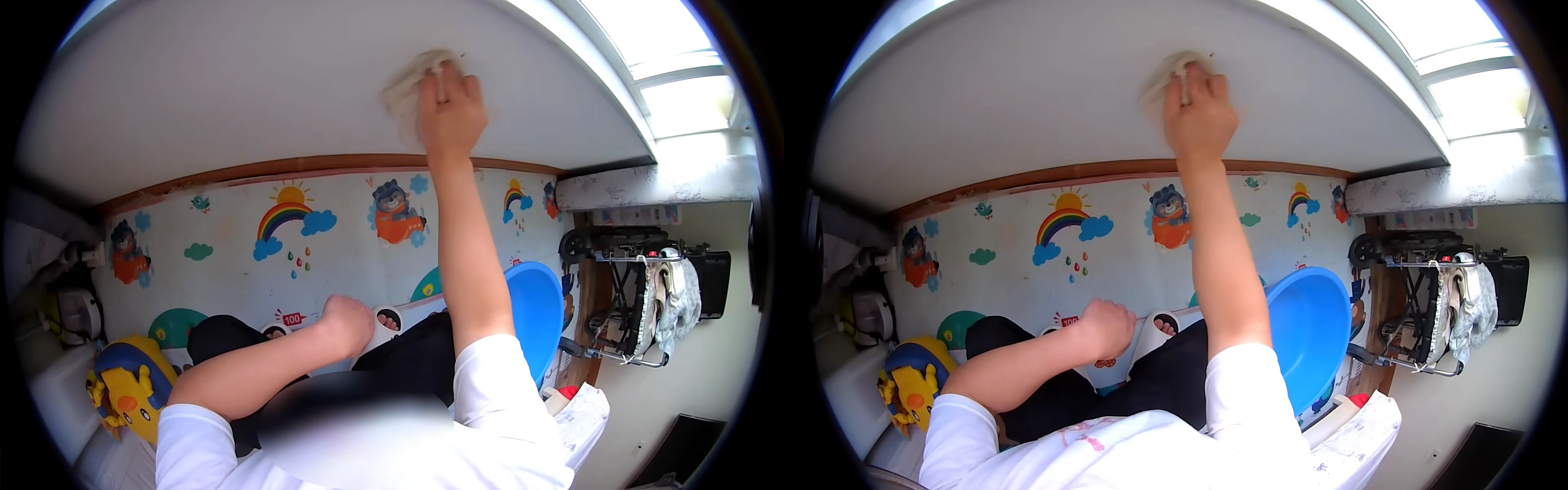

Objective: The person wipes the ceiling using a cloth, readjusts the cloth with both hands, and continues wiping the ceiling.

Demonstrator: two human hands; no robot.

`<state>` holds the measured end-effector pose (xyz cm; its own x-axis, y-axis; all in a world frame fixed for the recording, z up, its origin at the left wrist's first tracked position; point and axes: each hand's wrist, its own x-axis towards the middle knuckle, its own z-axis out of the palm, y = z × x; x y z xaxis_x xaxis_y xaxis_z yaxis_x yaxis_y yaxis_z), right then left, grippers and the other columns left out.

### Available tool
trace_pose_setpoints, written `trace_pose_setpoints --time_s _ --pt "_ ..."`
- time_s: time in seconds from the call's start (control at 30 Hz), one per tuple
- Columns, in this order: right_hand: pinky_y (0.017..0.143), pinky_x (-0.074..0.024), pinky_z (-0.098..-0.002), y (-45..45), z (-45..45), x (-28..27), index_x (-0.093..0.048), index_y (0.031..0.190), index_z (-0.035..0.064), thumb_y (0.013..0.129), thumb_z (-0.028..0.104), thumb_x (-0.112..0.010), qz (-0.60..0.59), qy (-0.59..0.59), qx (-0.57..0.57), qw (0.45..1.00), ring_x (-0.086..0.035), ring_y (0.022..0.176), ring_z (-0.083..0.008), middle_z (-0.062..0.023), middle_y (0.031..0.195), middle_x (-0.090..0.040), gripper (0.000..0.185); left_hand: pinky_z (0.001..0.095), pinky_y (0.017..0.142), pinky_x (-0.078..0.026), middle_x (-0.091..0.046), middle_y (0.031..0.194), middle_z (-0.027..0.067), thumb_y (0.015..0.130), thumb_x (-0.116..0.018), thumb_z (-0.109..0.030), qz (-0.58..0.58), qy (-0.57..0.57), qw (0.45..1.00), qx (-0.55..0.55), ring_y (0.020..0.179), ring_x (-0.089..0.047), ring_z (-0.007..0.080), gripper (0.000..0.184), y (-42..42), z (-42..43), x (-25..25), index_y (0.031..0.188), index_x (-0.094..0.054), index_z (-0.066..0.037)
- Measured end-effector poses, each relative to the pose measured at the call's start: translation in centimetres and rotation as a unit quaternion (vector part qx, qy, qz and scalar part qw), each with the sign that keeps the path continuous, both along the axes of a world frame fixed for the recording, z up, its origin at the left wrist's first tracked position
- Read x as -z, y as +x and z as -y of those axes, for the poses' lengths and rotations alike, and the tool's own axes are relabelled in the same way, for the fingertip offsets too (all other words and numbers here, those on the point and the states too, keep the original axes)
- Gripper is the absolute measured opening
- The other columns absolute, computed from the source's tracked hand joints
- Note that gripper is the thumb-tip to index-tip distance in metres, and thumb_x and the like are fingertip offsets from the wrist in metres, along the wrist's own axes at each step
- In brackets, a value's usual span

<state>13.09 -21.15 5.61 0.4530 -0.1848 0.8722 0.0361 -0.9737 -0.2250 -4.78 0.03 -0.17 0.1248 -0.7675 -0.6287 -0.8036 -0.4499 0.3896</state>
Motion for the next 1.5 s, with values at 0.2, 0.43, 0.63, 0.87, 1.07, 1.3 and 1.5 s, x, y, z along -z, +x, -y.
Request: trace_pose_setpoints --time_s 0.2,0.43,0.63,0.87,1.07,1.3,1.5 --pt "0.056 -0.0483 -0.0340 0.4 1.3 -2.2 -0.072 0.096 0.0031 0.080 0.016 -0.071 0.121 0.091 -0.011 0.988 -0.057 0.062 -0.0262 -0.0109 0.077 -0.058 0.021 0.0402 0.078 -0.051 -0.067 0.101 0.0146 0.083 -0.056 -0.018 -0.020 -0.006 0.999 0.035 0.093 -0.065 0.0286 0.030 0.2 -0.2 -0.6 0.106 -0.063 -0.001" --pt "0.052 -0.0469 -0.0349 0.8 0.6 -0.1 -0.073 0.095 0.0072 0.079 0.015 -0.070 0.067 0.007 -0.029 0.997 -0.057 0.059 -0.0250 -0.0084 0.076 -0.056 0.018 0.0400 0.077 -0.051 -0.067 0.101 0.0148 0.082 -0.058 -0.018 -0.002 -0.016 1.000 0.011 0.092 -0.066 0.0291 0.029 -0.2 -0.2 0.2 0.105 -0.064 0.000" --pt "0.053 -0.0487 -0.0329 1.1 0.8 -0.8 -0.073 0.095 0.0086 0.078 0.018 -0.071 0.109 0.064 0.033 0.991 -0.059 0.060 -0.0227 -0.0056 0.077 -0.056 0.020 0.0401 0.076 -0.050 -0.067 0.099 0.0144 0.081 -0.057 -0.018 0.010 -0.027 0.999 0.025 0.091 -0.065 0.0291 0.029 -0.5 -0.6 -0.4 0.103 -0.064 0.000" --pt "0.055 -0.0484 -0.0355 0.9 0.1 0.1 -0.072 0.097 0.0080 0.078 0.018 -0.072 0.110 0.077 0.007 0.991 -0.058 0.062 -0.0241 -0.0077 0.078 -0.055 0.022 0.0408 0.076 -0.050 -0.067 0.098 0.0148 0.082 -0.056 -0.018 0.013 -0.035 0.999 0.011 0.091 -0.065 0.0291 0.029 -0.6 -0.4 0.4 0.103 -0.064 0.000" --pt "0.055 -0.0488 -0.0354 1.0 -0.2 -2.3 -0.073 0.095 0.0083 0.076 0.018 -0.072 0.094 0.038 0.037 0.994 -0.058 0.062 -0.0253 -0.0094 0.078 -0.056 0.022 0.0410 0.077 -0.050 -0.067 0.099 0.0150 0.083 -0.055 -0.018 0.023 -0.025 0.999 0.031 0.092 -0.065 0.0287 0.028 -0.3 -0.5 0.5 0.103 -0.064 0.000" --pt "0.054 -0.0474 -0.0354 0.5 0.3 -1.5 -0.073 0.095 0.0077 0.077 0.019 -0.072 0.117 0.100 0.013 0.988 -0.058 0.062 -0.0277 -0.0097 0.077 -0.056 0.021 0.0413 0.077 -0.050 -0.067 0.100 0.0143 0.084 -0.053 -0.018 0.011 -0.020 0.999 0.023 0.093 -0.065 0.0289 0.028 -0.6 -0.2 0.5 0.104 -0.064 -0.001" --pt "0.055 -0.0458 -0.0356 1.0 -0.9 0.0 -0.073 0.097 0.0042 0.080 0.018 -0.071 0.070 0.083 -0.019 0.994 -0.056 0.061 -0.0269 -0.0112 0.076 -0.055 0.022 0.0416 0.077 -0.051 -0.067 0.100 0.0146 0.085 -0.052 -0.018 0.017 -0.020 0.999 0.024 0.093 -0.065 0.0290 0.028 -0.5 -0.5 0.4 0.104 -0.064 -0.001"
